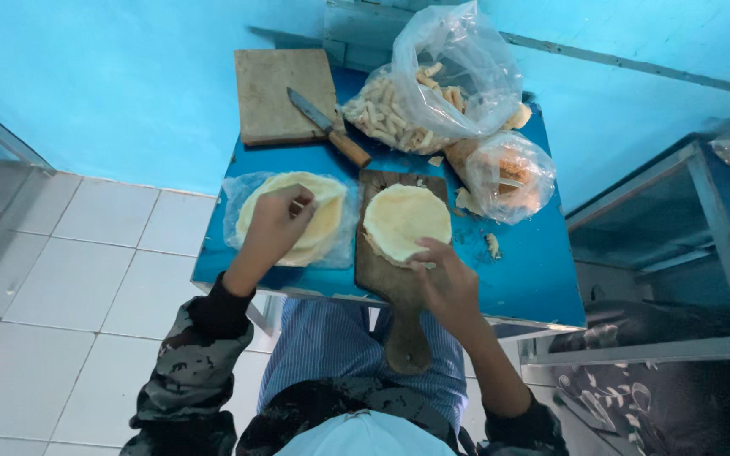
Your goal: The person sits at a blue table and separates round layered flatbreads, peeling each disc apart into halves by hand and stacking the pieces on plastic sheeting. At the end, the person holds a flatbread on a wooden paddle board and slices it with a knife.
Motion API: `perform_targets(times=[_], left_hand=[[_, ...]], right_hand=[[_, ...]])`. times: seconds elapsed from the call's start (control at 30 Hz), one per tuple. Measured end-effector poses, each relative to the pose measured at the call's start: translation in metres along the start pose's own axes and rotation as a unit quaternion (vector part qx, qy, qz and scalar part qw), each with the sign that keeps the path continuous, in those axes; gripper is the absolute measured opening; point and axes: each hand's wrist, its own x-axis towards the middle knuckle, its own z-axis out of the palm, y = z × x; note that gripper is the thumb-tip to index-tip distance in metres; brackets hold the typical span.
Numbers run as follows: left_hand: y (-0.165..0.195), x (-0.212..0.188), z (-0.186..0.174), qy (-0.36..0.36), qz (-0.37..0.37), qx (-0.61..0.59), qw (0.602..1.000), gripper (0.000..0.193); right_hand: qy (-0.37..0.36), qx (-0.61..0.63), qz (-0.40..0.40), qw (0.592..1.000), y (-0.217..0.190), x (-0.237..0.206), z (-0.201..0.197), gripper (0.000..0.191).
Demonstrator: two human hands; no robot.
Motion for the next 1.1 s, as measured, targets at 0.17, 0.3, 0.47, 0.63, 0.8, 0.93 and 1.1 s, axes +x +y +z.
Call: perform_targets(times=[0.17,0.3,0.47,0.63,0.8,0.93,1.1], left_hand=[[-0.002,0.009,-0.012,0.038,0.005,-0.032,0.999,0.015],[-0.005,0.014,-0.016,0.039,0.036,-0.042,0.998,0.014],[-0.015,0.025,-0.027,0.093,0.074,0.0,0.993,0.01],[-0.026,0.045,-0.047,0.129,-0.005,-0.007,0.992,0.011],[-0.024,0.065,-0.057,0.167,0.048,0.0,0.985,0.011],[-0.016,0.074,-0.058,0.181,0.03,0.003,0.983,0.013],[-0.011,0.089,-0.078,0.234,-0.058,-0.005,0.97,0.012]], right_hand=[[-0.074,0.084,0.011,0.994,-0.02,0.047,0.037,0.044],[-0.177,0.033,-0.192,0.965,-0.029,0.085,0.074,0.053],[-0.19,-0.106,-0.34,0.915,-0.025,0.109,0.106,0.058],[-0.223,-0.079,-0.332,0.913,-0.015,0.111,0.111,0.057],[-0.235,-0.088,-0.319,0.914,-0.009,0.103,0.107,0.058],[-0.271,-0.082,-0.309,0.908,-0.004,0.101,0.103,0.065],[-0.314,-0.066,-0.28,0.905,0.003,0.098,0.101,0.068]])
